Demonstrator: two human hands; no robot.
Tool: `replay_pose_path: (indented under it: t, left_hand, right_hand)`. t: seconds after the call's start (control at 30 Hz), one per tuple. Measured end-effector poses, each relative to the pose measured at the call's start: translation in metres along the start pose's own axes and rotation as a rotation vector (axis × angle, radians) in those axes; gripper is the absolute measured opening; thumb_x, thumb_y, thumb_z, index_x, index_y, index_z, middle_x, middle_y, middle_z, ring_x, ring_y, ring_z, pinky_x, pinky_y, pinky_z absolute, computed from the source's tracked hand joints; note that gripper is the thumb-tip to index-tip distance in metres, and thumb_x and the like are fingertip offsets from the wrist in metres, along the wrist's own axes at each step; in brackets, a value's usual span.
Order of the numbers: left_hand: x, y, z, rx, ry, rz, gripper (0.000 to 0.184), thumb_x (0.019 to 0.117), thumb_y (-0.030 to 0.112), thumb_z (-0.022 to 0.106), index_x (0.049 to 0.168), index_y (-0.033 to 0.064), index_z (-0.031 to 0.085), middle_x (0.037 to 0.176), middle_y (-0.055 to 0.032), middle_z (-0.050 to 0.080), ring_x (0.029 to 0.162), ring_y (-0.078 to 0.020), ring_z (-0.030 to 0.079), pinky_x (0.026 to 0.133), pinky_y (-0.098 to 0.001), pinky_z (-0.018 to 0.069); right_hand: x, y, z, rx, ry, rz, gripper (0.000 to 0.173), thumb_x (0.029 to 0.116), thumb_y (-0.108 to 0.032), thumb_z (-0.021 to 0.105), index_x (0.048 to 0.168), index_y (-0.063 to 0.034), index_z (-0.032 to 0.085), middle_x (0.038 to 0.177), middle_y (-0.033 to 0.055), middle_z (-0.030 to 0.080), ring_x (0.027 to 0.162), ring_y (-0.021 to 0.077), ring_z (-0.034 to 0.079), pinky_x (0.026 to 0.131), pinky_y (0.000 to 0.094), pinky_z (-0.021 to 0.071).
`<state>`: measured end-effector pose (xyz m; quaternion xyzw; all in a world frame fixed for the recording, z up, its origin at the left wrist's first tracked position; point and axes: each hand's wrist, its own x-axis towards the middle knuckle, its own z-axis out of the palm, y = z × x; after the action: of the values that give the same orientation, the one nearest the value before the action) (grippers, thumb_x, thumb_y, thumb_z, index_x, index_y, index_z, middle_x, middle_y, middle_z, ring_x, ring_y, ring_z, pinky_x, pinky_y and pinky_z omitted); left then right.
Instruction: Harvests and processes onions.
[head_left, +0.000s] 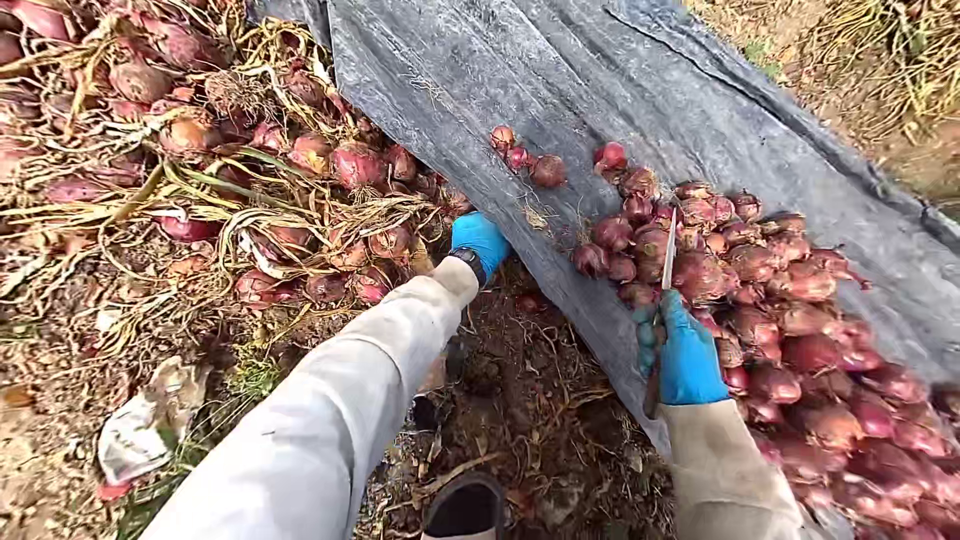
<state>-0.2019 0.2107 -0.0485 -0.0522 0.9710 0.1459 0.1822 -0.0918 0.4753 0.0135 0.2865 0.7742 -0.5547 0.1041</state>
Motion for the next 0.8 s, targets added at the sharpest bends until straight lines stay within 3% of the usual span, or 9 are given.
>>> replay_pose_path:
  t: [0.17,0.33,0.4,0.43,0.47,0.57,0.63,0.73,0.8]
  left_hand:
    - [-0.007,0.003,-0.021,0.036,-0.019,-0.014,0.046,0.0965,0.044,0.062,0.128,0.0108,0.068,0.128,-0.0238,0.066,0.116,-0.0442,0.064,0.087,-0.0657,0.0508]
    - [-0.019,0.015,-0.024,-0.040,-0.224,-0.008,0.046,0.0989,0.031,0.063,0.134,0.0011,0.063,0.136,-0.0277,0.061,0.127,-0.0450,0.058,0.101,-0.0645,0.0461]
    - [-0.047,-0.008,-0.005,-0.308,-0.129,0.092,0.039,0.1037,0.030,0.056,0.114,-0.0045,0.070,0.112,-0.0289,0.069,0.108,-0.0438,0.067,0.092,-0.0630,0.0511]
    - [-0.065,-0.022,0.015,-0.506,-0.013,0.147,0.042,0.1048,0.034,0.052,0.093,-0.0020,0.070,0.088,-0.0230,0.069,0.084,-0.0376,0.069,0.075,-0.0577,0.0550]
    - [-0.091,-0.031,0.027,-0.731,0.025,0.181,0.051,0.1086,0.043,0.048,0.086,0.0025,0.067,0.077,-0.0154,0.066,0.069,-0.0291,0.065,0.063,-0.0490,0.0536]
    - [-0.170,-0.041,0.025,-1.259,-0.170,0.231,0.047,0.1073,0.047,0.050,0.084,0.0116,0.070,0.070,-0.0031,0.066,0.062,-0.0141,0.061,0.061,-0.0315,0.0536]
    - [-0.201,-0.044,0.014,-1.435,-0.309,0.286,0.040,0.1054,0.042,0.054,0.079,0.0157,0.069,0.066,0.0010,0.065,0.062,-0.0105,0.064,0.064,-0.0277,0.0572]
    - [-0.214,-0.063,-0.012,-1.560,-0.559,0.340,0.052,0.1043,0.056,0.049,0.081,0.0171,0.074,0.072,-0.0016,0.072,0.068,-0.0115,0.072,0.068,-0.0281,0.0618]
    - [-0.211,-0.078,-0.020,-1.525,-0.734,0.350,0.066,0.1015,0.068,0.043,0.084,0.0104,0.071,0.076,-0.0083,0.072,0.064,-0.0160,0.071,0.060,-0.0300,0.0622]
  right_hand:
    - [-0.058,0.046,0.039,0.078,-0.220,0.127,0.059,0.1120,-0.043,0.026,0.100,-0.0022,0.066,0.056,0.0021,0.050,0.040,0.0129,0.043,0.037,0.0305,0.0432]
    - [-0.098,0.065,0.039,0.073,-0.322,0.140,0.051,0.1117,-0.038,0.029,0.104,-0.0024,0.065,0.060,0.0024,0.053,0.043,0.0137,0.047,0.040,0.0306,0.0465]
    - [-0.104,0.066,0.030,0.085,-0.308,0.107,0.048,0.1111,-0.037,0.031,0.103,-0.0032,0.064,0.060,0.0014,0.053,0.044,0.0133,0.050,0.042,0.0305,0.0489]
    - [-0.102,0.065,0.026,0.102,-0.295,0.100,0.046,0.1108,-0.037,0.033,0.103,-0.0030,0.064,0.060,0.0016,0.053,0.045,0.0138,0.050,0.043,0.0312,0.0495]
    - [-0.099,0.063,0.025,0.125,-0.292,0.099,0.043,0.1105,-0.037,0.036,0.104,-0.0030,0.063,0.061,0.0015,0.053,0.045,0.0138,0.051,0.043,0.0311,0.0502]
    - [-0.098,0.051,0.041,0.223,-0.372,0.097,0.034,0.1049,-0.036,0.045,0.107,-0.0040,0.058,0.062,-0.0011,0.050,0.047,0.0117,0.050,0.045,0.0292,0.0498]
    - [-0.103,0.044,0.053,0.262,-0.457,0.013,0.044,0.0992,-0.051,0.049,0.099,-0.0073,0.055,0.062,-0.0031,0.054,0.049,0.0102,0.054,0.049,0.0288,0.0521]
    - [-0.112,0.031,0.063,0.326,-0.538,-0.124,0.063,0.0899,-0.076,0.053,0.094,-0.0141,0.058,0.059,-0.0069,0.053,0.046,0.0059,0.050,0.045,0.0245,0.0480]
    - [-0.118,0.025,0.065,0.386,-0.573,-0.129,0.051,0.0927,-0.068,0.058,0.087,-0.0172,0.060,0.055,-0.0078,0.049,0.041,0.0034,0.044,0.039,0.0216,0.0408]
